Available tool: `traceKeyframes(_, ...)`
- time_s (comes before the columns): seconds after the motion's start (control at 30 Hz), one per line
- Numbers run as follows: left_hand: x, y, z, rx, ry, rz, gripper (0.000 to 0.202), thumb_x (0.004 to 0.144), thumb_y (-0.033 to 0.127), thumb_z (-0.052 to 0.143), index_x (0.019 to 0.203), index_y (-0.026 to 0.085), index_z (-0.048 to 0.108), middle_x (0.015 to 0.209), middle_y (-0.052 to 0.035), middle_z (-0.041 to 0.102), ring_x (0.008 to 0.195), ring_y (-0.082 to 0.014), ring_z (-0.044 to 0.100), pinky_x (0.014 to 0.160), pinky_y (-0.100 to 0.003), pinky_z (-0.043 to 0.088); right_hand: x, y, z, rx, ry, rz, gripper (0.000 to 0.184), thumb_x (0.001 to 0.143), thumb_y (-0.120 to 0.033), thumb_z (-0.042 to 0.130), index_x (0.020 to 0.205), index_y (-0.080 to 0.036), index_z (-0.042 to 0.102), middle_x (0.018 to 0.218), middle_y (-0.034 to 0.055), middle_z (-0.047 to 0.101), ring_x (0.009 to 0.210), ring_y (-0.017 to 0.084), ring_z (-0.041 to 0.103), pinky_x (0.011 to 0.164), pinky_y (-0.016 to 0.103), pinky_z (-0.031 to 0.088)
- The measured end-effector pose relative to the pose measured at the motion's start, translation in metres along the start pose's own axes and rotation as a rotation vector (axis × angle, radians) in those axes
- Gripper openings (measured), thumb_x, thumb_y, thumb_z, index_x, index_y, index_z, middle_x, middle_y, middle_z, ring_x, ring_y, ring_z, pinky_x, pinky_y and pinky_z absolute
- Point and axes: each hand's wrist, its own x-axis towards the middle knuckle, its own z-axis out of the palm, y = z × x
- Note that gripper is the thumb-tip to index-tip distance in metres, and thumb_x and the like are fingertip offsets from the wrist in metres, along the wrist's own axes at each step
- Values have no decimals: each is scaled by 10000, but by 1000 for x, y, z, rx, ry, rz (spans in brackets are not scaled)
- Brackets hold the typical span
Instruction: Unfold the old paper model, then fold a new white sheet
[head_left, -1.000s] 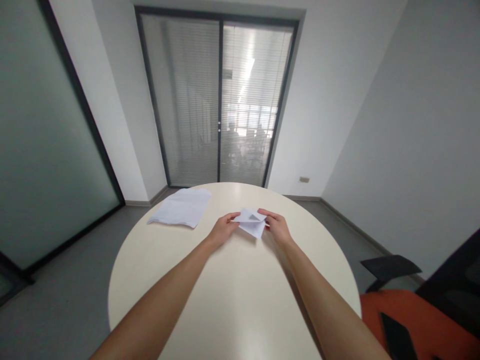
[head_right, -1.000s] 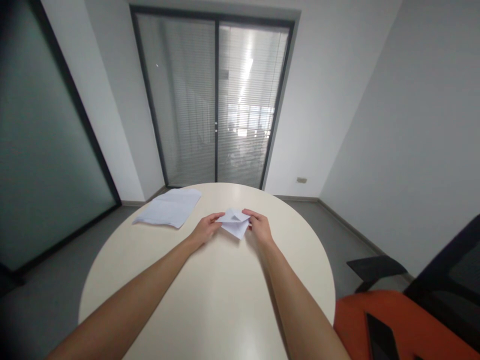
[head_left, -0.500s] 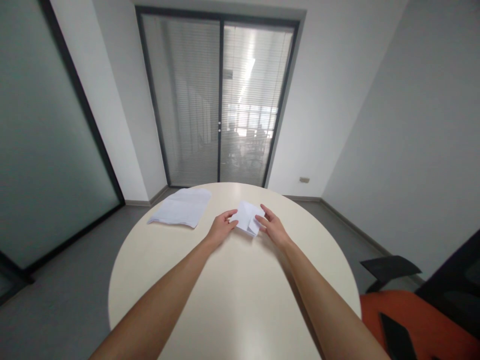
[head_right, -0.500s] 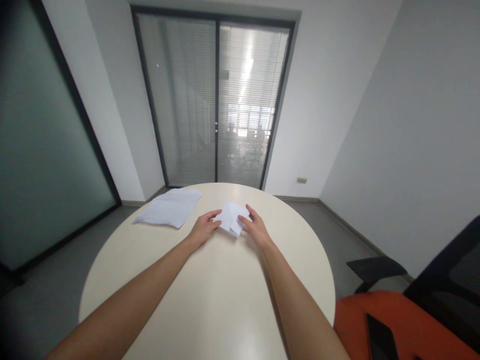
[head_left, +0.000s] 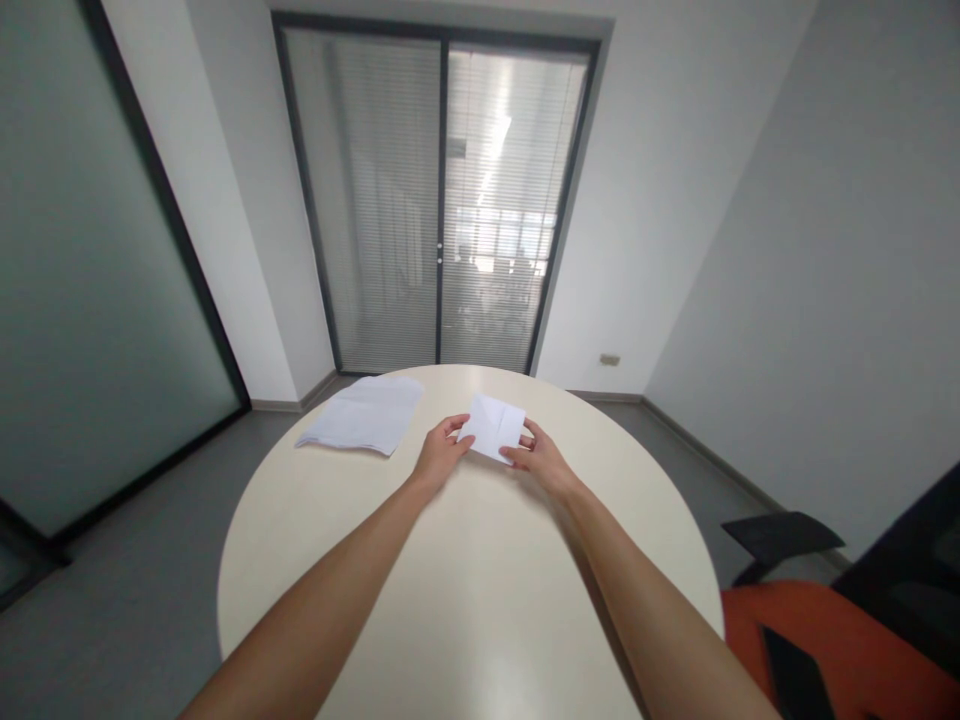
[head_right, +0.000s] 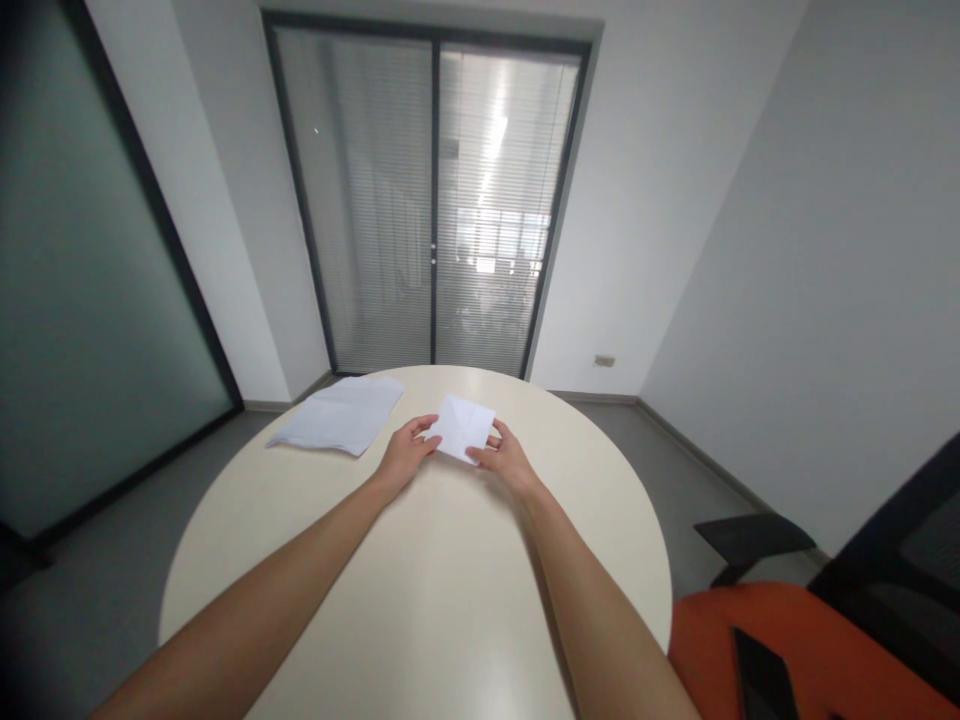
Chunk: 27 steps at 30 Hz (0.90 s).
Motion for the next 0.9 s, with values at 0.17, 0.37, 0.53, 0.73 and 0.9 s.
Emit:
traceKeyframes(0.17,1,-3,0,34,0,-18,436,809,208,696,1233,158,610,1230,-128,659,826,-158,682,749,-287,553,0,1,1,-9,21,21,910,613,-264,856,1403,-222,406,1096,110,717,874,234,701,644,299,577)
traceKeyframes(0.37,-8,-3,-4,429,43,243,421,793,152,685,1206,200,621,1389,-116,540,1135,-237,603,982,-412,503,-4,1,6,-39,77,84,1163,606,-207,849,1553,-240,174,1274,150,592,830,197,686,573,269,587)
traceKeyframes(0.53,-21,6,-1,697,-247,466,381,863,228,654,1241,196,618,1330,-108,598,1216,-254,552,1085,-431,421,-1,6,5,-111,74,78,1017,614,-204,832,1499,-234,331,1361,164,528,762,168,673,525,264,571)
traceKeyframes(0.73,-30,16,-2,906,-477,520,316,942,294,565,1236,225,658,1286,-74,648,1183,-254,569,1038,-404,446,-1,6,-4,-685,58,-50,635,689,-267,803,1283,-148,613,1256,170,635,871,231,697,770,356,562)
traceKeyframes(0.9,-28,16,-3,947,-489,523,308,964,312,534,1226,252,685,1260,-59,668,1170,-244,576,1029,-393,451,-5,0,-7,-1079,33,-204,320,774,-340,734,1068,-215,758,1386,110,572,1091,259,650,971,360,476)
